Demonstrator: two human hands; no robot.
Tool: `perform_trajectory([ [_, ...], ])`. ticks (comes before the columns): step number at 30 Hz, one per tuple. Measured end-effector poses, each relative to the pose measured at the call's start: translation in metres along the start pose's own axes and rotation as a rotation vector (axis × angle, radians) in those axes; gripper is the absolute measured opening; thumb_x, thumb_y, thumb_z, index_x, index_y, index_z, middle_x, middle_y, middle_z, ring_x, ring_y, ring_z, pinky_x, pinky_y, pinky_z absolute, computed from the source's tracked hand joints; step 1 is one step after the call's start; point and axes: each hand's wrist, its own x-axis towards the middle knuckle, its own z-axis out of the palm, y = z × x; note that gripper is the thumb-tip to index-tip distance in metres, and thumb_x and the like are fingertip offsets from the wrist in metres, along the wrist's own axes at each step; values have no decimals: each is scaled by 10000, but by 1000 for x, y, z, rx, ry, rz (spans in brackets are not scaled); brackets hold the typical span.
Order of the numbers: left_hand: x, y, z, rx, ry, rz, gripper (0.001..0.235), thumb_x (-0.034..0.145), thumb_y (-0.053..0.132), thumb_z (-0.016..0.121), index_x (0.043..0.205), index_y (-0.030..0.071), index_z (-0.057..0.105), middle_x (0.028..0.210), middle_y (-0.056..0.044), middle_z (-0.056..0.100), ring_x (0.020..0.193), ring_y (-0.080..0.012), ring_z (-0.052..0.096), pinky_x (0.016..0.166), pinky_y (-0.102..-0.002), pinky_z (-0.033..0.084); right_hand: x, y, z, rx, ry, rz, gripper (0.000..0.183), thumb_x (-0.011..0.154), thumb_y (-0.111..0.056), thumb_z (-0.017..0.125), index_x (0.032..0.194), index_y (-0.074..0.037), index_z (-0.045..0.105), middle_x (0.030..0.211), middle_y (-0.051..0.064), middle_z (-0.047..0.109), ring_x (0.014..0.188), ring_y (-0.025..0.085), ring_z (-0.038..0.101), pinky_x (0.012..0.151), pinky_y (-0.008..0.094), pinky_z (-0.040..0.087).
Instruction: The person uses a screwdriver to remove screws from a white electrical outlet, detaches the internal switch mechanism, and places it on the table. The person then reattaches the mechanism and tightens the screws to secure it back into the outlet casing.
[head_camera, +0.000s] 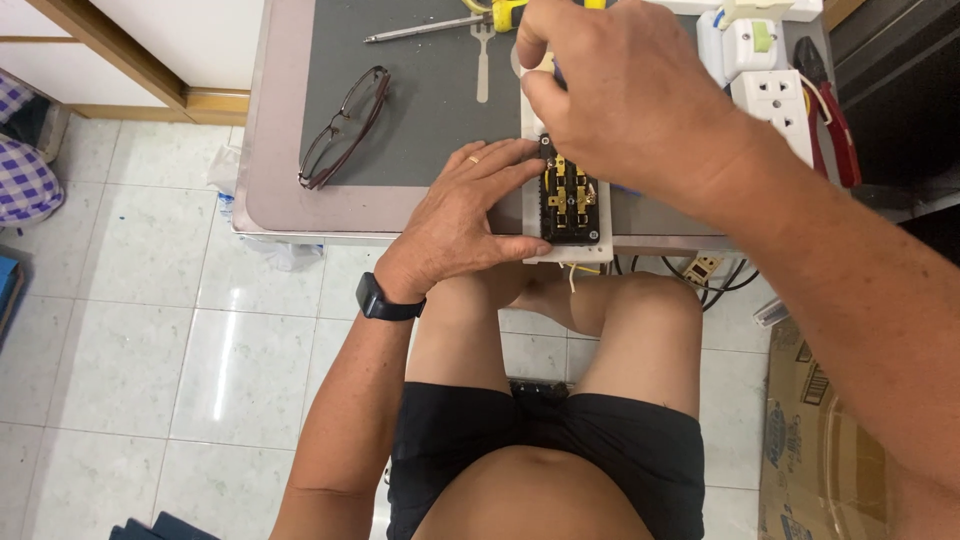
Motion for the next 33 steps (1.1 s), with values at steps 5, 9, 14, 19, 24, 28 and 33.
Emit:
perform_trajectory([
  [5, 0, -2, 3, 24, -5, -10, 743, 790, 504, 762, 1325, 36, 544, 1420, -169, 493, 1309, -311, 493, 1135, -525, 276, 4, 2, -19, 157, -142, -10, 153, 882, -65, 573, 1029, -65, 613, 1014, 131, 640, 877, 354, 576, 702, 472, 419],
  [9, 1, 1, -1, -2, -28, -40, 760, 779, 501, 772, 1333, 37, 540, 1437, -180, 481, 1328, -311, 473, 1148, -515, 248, -2, 5, -23, 154, -117, -15, 62, 864, -45, 594, 915, -57, 560, 898, 106, 585, 767, 306, 538, 646, 439, 414],
  [14, 1, 3, 0, -2, -14, -27, 738, 782, 479, 783, 1334, 56, 538, 1433, -150, 488, 1316, -299, 490, 1141, -519, 266, -4, 4, -5, -45, 34, -1, 53, 930, -160, 632, 914, -115, 609, 698, 46, 574, 596, 290, 545, 524, 450, 399],
  [19, 1, 2, 0, -8, -20, -38, 763, 778, 520, 760, 1336, 48, 540, 1435, -164, 487, 1323, -309, 482, 1145, -523, 254, -2, -1, -12, 64, -11, -56, 385, 787, -13, 561, 1167, -30, 617, 884, 148, 678, 663, 382, 618, 547, 497, 454],
  [24, 0, 1, 1, -9, -21, -37, 746, 772, 478, 781, 1340, 58, 541, 1441, -162, 484, 1330, -302, 477, 1139, -513, 261, -7, 6, -10, -43, 25, -15, 273, 864, -114, 600, 1127, -96, 668, 751, 77, 670, 633, 355, 621, 542, 499, 447],
  [28, 1, 2, -3, -70, -19, -52, 698, 764, 432, 799, 1319, 77, 568, 1436, -161, 495, 1339, -278, 467, 1141, -504, 242, -5, -4, -22, 105, -13, -20, 474, 780, -22, 545, 1237, -36, 668, 902, 147, 719, 713, 402, 640, 591, 503, 471],
  [33, 2, 10, -8, -140, -35, -136, 651, 806, 441, 728, 1318, 70, 570, 1444, -147, 490, 1341, -271, 463, 1161, -506, 212, -7, 0, -14, 231, 147, -131, 329, 889, 52, 505, 1166, 17, 681, 1030, 142, 703, 804, 335, 637, 670, 428, 453],
])
